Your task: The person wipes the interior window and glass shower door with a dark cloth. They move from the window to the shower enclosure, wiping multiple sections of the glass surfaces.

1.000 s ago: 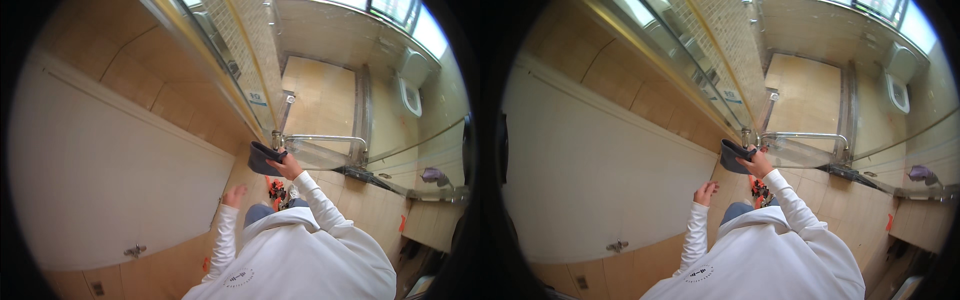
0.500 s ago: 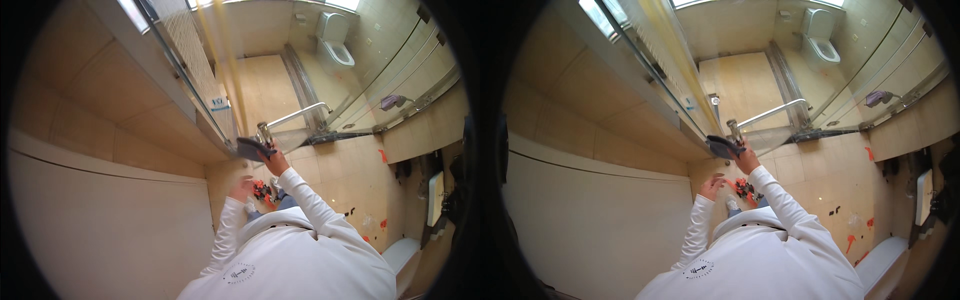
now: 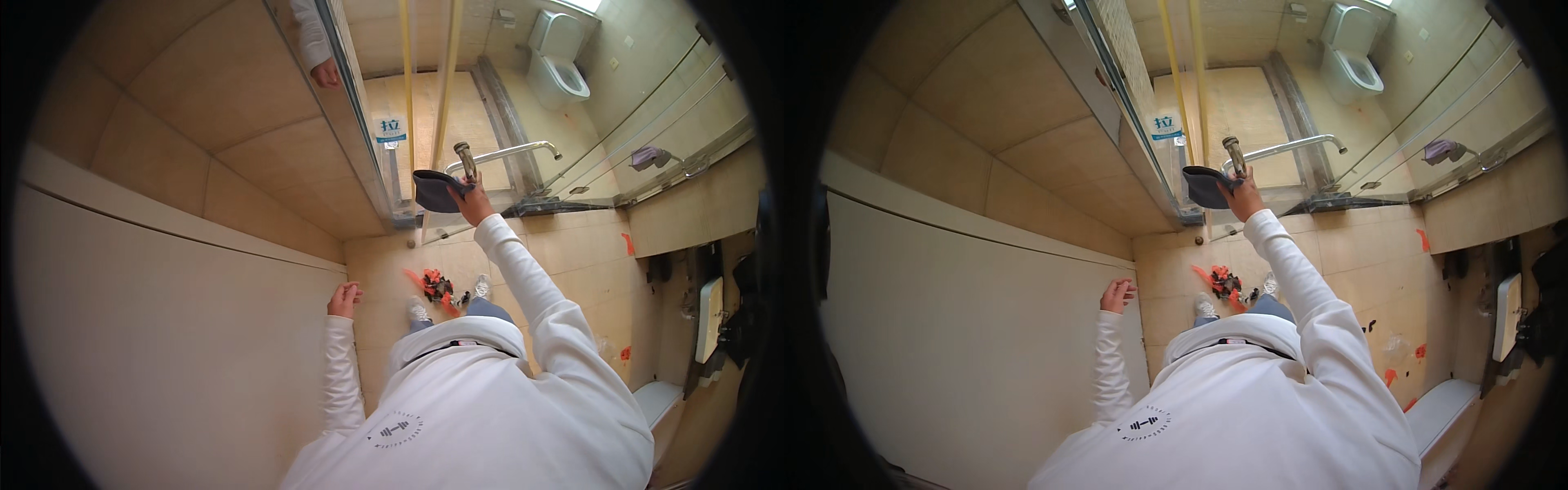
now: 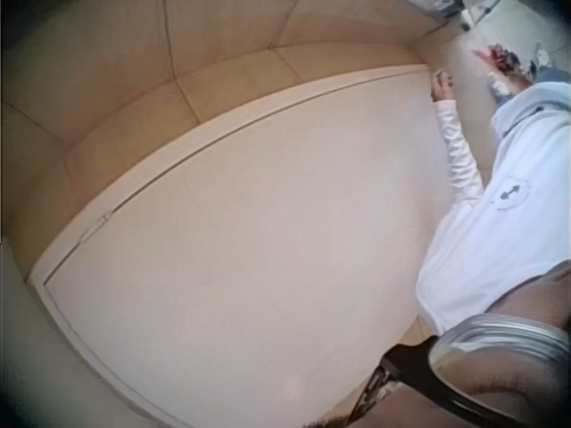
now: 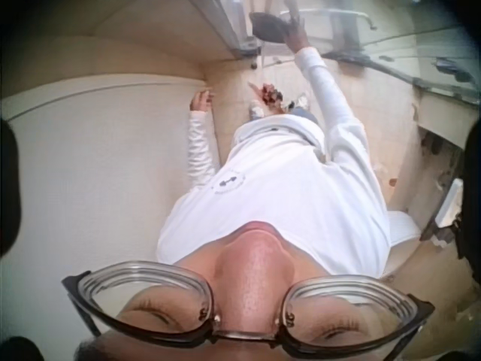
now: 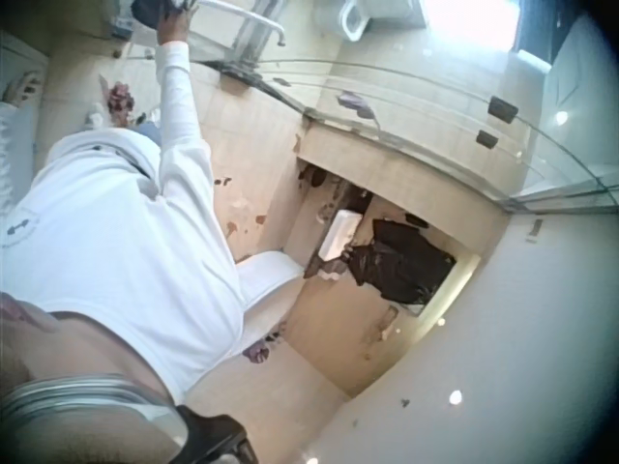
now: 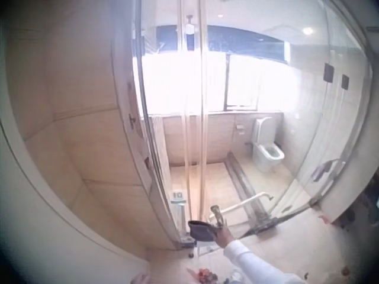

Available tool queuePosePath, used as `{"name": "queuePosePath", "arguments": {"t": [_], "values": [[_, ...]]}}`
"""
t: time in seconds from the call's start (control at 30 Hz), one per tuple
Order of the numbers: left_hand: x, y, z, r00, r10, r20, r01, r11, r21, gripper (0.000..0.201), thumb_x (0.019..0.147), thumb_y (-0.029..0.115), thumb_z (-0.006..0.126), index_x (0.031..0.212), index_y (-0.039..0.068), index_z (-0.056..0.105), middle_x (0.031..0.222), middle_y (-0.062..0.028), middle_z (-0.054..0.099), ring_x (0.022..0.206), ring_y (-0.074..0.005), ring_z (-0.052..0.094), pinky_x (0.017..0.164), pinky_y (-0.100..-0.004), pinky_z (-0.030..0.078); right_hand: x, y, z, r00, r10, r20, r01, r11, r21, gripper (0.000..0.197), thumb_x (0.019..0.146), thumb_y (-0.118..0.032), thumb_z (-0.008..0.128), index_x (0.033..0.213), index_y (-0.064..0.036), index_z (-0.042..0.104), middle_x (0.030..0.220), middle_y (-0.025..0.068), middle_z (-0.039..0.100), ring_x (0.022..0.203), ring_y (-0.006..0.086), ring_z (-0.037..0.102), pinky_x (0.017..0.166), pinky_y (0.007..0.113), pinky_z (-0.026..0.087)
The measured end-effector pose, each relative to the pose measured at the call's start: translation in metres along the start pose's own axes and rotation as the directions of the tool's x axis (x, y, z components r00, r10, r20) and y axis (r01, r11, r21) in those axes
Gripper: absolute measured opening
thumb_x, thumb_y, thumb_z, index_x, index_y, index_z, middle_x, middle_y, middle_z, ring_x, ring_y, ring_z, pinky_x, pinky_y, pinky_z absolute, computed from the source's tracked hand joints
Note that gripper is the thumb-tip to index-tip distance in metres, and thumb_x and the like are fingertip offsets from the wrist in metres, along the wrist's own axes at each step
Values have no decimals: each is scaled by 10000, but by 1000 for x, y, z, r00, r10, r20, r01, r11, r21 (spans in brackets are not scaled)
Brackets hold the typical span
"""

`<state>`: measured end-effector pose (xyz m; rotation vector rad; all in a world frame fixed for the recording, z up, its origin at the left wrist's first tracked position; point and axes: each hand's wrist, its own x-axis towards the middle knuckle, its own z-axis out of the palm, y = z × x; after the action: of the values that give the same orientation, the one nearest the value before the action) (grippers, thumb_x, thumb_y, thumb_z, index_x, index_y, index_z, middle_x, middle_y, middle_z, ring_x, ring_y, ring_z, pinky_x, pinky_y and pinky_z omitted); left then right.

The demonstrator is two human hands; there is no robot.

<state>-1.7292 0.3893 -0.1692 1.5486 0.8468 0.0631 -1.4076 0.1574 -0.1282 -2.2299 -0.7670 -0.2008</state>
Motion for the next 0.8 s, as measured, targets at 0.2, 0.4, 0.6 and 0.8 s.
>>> {"name": "queuePosePath", "arguments": {"t": [0.2,0.4,0.6,0.8], "values": [[-1,13,49,989,81,124,-97,987,130,271,919,297,518,1098,110,594,917,-17,669,772,-101,603,649,-242,453,34,4,14,999,4,44,-5,1000,16,285,824,-234,654,1008,-28,587,1113,212,453,994,375,510,885,396,437],[-5,61,119,942,245,231,-295,932,211,288,898,224,543,1113,35,579,1008,-120,647,908,-211,628,812,-315,485,70,28,35,992,40,119,-45,998,45,330,840,-272,636,1088,-61,583,1133,233,451,1025,386,492,907,409,417],[12,174,177,770,638,20,-605,719,343,343,828,142,585,1156,46,549,1182,-154,524,1117,-248,513,902,-342,436,105,29,43,897,166,409,-269,940,208,626,799,-393,648,1263,-16,464,1308,274,389,1213,413,387,1011,388,362],[31,330,256,278,960,35,-760,198,619,656,824,248,589,1385,42,317,1450,-202,256,1339,-360,242,1070,-474,224,37,81,36,805,317,501,-445,882,157,495,839,-454,573,1157,-74,591,1101,238,582,1053,374,543,914,412,436]]}}
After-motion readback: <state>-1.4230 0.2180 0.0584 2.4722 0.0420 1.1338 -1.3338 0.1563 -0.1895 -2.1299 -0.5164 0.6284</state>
